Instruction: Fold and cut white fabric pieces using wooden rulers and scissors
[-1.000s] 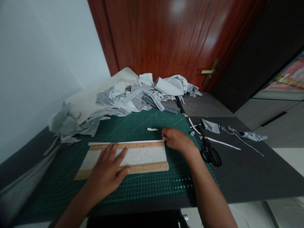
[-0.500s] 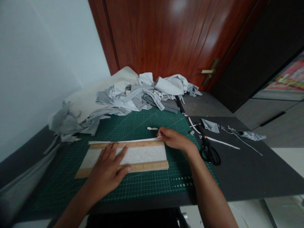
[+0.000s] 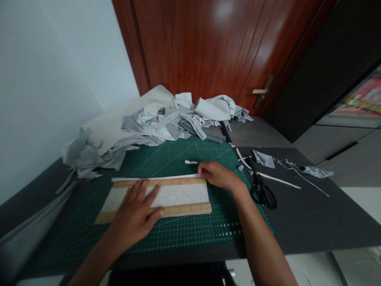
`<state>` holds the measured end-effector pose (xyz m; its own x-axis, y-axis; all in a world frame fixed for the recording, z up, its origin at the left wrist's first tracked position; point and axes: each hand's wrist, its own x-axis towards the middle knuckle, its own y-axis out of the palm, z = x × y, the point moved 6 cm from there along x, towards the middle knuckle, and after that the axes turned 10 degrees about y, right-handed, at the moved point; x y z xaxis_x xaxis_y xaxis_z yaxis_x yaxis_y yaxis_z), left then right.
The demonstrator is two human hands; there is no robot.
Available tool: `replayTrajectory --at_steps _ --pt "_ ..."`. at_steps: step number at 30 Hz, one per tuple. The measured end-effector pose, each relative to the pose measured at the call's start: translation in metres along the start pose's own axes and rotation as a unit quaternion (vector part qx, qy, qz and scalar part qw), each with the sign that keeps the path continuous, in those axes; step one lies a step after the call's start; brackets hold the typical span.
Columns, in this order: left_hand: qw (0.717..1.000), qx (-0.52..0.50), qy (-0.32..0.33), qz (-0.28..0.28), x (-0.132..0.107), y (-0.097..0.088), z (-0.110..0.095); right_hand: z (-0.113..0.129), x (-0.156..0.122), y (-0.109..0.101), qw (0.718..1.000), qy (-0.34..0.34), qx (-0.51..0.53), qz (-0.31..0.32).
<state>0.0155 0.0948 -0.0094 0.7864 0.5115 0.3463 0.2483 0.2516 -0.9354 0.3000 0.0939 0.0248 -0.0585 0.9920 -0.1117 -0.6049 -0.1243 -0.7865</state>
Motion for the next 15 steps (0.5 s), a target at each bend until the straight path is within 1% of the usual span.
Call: replayTrajectory --at_steps 6,11,15 --pt "1.000 -0.006 0.000 -0.004 0.0011 -0.0021 -0.0003 -0.0005 -0.0018 -0.0019 0.995 0.055 -0.078 -0.026" --pt "1.000 -0.010 -0.003 -0.002 0.0009 -0.0016 0.0002 -0.0025 0.0005 0.0002 0.989 0.068 -0.129 -0.036" --pt "1.000 -0.012 -0.005 -0.001 0.0004 -0.0013 0.0001 -0.0032 0.0014 0.0016 0.990 0.059 -0.127 -0.033"
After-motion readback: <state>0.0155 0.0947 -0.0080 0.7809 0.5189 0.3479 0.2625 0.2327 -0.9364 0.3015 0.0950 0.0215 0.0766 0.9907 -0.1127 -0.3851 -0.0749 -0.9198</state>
